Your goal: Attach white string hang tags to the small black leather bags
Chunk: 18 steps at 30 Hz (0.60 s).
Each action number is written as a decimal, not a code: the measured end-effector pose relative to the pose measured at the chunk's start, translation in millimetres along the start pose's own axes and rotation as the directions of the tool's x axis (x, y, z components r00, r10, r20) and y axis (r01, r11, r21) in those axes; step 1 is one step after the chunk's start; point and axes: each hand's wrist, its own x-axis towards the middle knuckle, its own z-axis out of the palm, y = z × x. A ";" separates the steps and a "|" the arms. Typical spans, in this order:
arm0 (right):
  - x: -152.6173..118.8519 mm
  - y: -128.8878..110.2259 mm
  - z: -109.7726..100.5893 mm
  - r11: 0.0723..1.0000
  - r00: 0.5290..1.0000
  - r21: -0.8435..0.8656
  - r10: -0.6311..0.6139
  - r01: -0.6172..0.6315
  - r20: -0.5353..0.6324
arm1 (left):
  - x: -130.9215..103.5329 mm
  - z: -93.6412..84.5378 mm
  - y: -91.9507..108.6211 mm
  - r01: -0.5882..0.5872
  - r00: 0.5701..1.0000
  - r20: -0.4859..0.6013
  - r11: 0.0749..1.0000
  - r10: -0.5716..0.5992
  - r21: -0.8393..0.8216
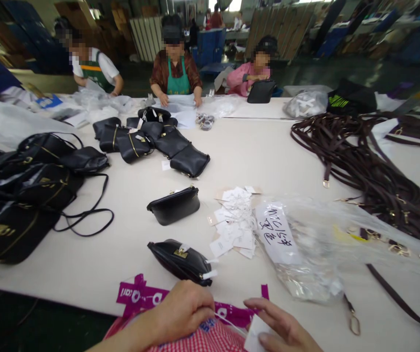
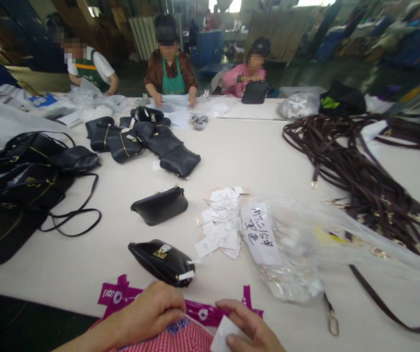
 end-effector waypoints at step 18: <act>10.6 -8.5 38.9 0.580 0.991 -0.804 -0.091 0.131 0.096 | -14.0 -0.4 13.1 0.083 0.993 0.043 0.920 -0.108 0.384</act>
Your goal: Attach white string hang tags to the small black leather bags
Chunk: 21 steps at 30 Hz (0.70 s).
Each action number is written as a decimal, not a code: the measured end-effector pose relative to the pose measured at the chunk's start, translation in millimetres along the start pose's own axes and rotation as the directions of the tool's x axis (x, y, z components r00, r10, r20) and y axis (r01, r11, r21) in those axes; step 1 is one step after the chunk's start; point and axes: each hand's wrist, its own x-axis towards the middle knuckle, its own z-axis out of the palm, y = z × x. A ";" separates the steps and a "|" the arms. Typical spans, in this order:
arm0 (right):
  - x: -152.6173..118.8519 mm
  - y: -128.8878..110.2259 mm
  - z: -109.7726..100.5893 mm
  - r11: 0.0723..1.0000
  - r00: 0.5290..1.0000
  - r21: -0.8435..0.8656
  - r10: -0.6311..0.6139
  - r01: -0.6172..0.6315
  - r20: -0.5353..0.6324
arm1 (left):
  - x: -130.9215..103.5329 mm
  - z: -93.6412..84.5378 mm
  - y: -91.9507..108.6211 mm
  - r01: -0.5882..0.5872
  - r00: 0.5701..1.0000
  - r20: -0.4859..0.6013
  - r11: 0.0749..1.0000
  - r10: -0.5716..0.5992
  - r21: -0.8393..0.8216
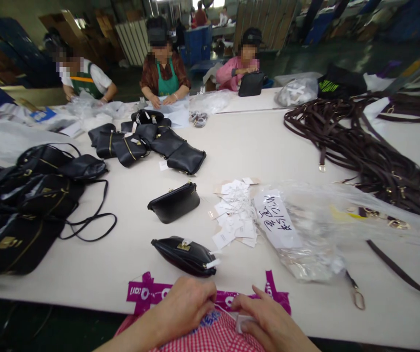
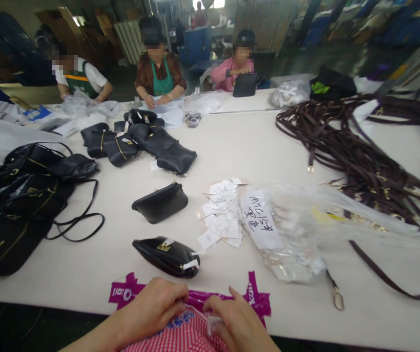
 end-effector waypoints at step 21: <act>29.9 -27.4 43.2 0.738 0.882 0.648 0.163 0.188 -0.442 | 10.0 -1.0 1.9 -0.010 0.999 0.028 0.913 0.024 -0.407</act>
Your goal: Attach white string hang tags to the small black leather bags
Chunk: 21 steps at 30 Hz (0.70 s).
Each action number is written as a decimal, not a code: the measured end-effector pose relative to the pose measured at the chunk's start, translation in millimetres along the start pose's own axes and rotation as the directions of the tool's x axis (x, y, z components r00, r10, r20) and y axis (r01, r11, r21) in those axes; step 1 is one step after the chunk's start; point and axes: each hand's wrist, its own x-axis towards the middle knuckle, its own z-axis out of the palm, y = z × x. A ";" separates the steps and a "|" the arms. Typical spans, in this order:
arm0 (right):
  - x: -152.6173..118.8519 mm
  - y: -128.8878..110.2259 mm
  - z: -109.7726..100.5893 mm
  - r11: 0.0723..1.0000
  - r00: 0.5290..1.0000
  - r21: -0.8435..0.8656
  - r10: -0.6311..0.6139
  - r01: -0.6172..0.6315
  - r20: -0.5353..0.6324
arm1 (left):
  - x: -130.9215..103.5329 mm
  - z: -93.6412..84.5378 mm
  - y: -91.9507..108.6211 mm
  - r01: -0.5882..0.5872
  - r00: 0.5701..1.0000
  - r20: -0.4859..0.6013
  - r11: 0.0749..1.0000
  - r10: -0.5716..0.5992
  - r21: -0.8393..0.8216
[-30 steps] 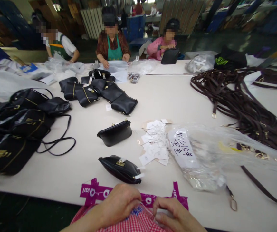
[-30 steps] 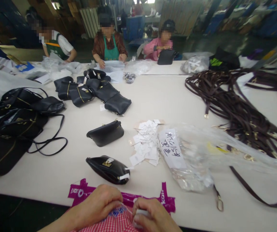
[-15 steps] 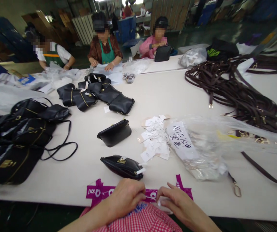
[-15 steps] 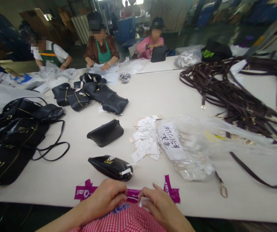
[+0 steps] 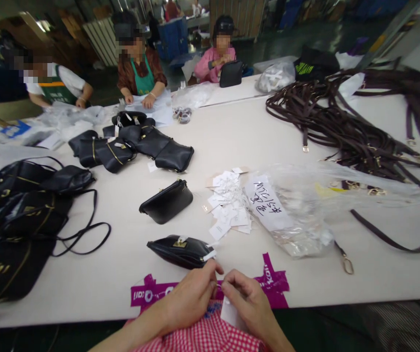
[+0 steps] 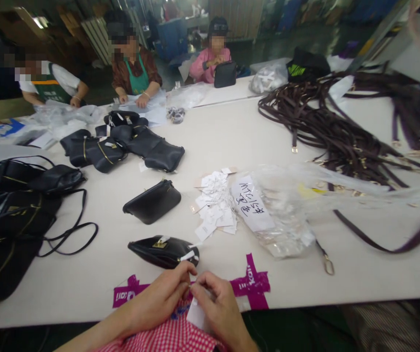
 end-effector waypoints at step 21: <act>-16.9 18.6 23.6 0.850 0.948 -0.454 -0.317 0.265 -0.040 | 7.4 8.7 -20.5 0.062 0.998 -0.002 0.965 -0.065 -0.254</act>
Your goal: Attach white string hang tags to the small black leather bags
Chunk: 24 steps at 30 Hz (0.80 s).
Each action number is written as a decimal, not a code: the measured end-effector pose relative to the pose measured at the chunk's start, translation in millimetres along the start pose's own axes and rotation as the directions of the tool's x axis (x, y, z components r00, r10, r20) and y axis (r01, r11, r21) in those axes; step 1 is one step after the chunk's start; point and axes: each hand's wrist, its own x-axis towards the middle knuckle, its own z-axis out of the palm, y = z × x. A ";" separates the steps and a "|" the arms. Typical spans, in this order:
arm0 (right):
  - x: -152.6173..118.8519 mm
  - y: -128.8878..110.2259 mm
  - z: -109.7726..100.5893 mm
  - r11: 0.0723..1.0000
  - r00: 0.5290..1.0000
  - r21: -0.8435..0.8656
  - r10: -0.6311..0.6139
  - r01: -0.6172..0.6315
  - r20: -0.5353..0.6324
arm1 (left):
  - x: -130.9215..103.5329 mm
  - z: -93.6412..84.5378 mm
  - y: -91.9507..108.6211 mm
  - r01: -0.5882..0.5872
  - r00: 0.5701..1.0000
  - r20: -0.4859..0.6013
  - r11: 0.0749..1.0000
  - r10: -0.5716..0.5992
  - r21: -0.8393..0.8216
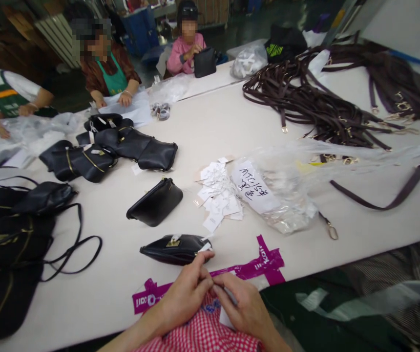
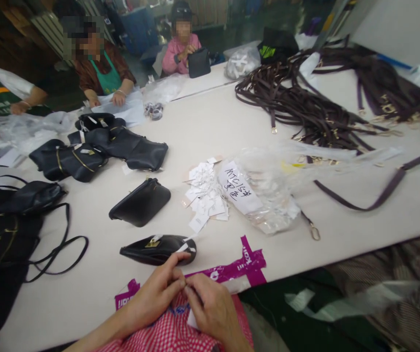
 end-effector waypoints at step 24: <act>28.6 16.6 42.8 0.785 0.841 0.548 0.482 -0.289 -0.247 | 47.2 -31.5 1.8 -0.207 0.958 0.071 0.495 0.279 0.844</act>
